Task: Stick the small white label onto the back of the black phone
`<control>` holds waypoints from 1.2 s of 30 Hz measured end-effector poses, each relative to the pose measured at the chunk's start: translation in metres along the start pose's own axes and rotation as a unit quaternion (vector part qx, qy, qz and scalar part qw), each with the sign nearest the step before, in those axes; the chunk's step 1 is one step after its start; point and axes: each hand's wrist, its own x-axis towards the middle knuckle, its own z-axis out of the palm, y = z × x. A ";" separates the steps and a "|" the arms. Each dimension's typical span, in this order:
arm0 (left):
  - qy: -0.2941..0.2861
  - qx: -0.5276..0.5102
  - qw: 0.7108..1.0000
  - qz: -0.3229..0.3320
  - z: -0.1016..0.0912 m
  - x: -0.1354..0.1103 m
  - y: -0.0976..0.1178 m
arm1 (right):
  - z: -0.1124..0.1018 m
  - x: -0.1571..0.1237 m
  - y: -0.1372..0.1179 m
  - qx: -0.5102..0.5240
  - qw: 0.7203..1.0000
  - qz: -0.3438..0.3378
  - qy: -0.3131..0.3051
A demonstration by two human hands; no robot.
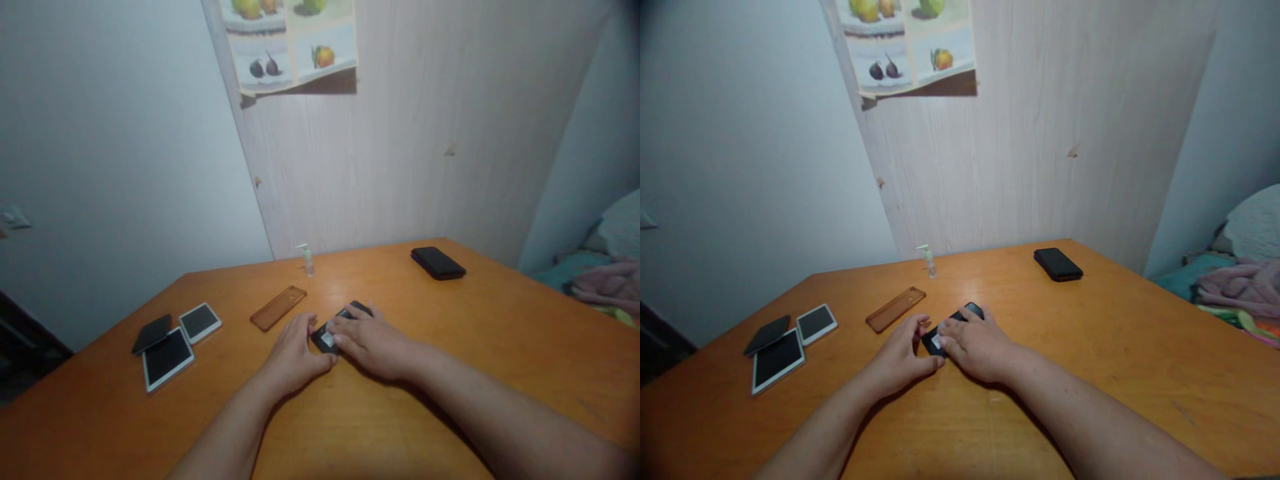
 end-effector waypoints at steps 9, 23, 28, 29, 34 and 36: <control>0.000 -0.012 1.000 -0.009 0.002 0.001 0.000 | 0.004 0.005 -0.011 0.033 0.997 -0.037 -0.050; -0.002 -0.022 1.000 -0.014 0.005 0.001 -0.001 | 0.008 0.012 -0.006 0.010 0.999 -0.009 -0.050; -0.014 -0.015 0.999 -0.038 0.001 0.001 0.005 | 0.002 0.016 0.019 -0.061 0.982 0.176 0.012; -0.014 -0.016 0.999 -0.038 0.001 0.001 0.005 | 0.002 0.015 0.021 -0.065 0.981 0.183 0.016; -0.004 -0.022 1.000 -0.018 0.003 0.001 0.001 | 0.001 0.003 0.005 -0.014 0.999 0.031 -0.034; -0.001 -0.025 1.000 -0.012 0.003 0.001 -0.001 | 0.000 0.001 0.003 -0.016 0.999 0.023 -0.037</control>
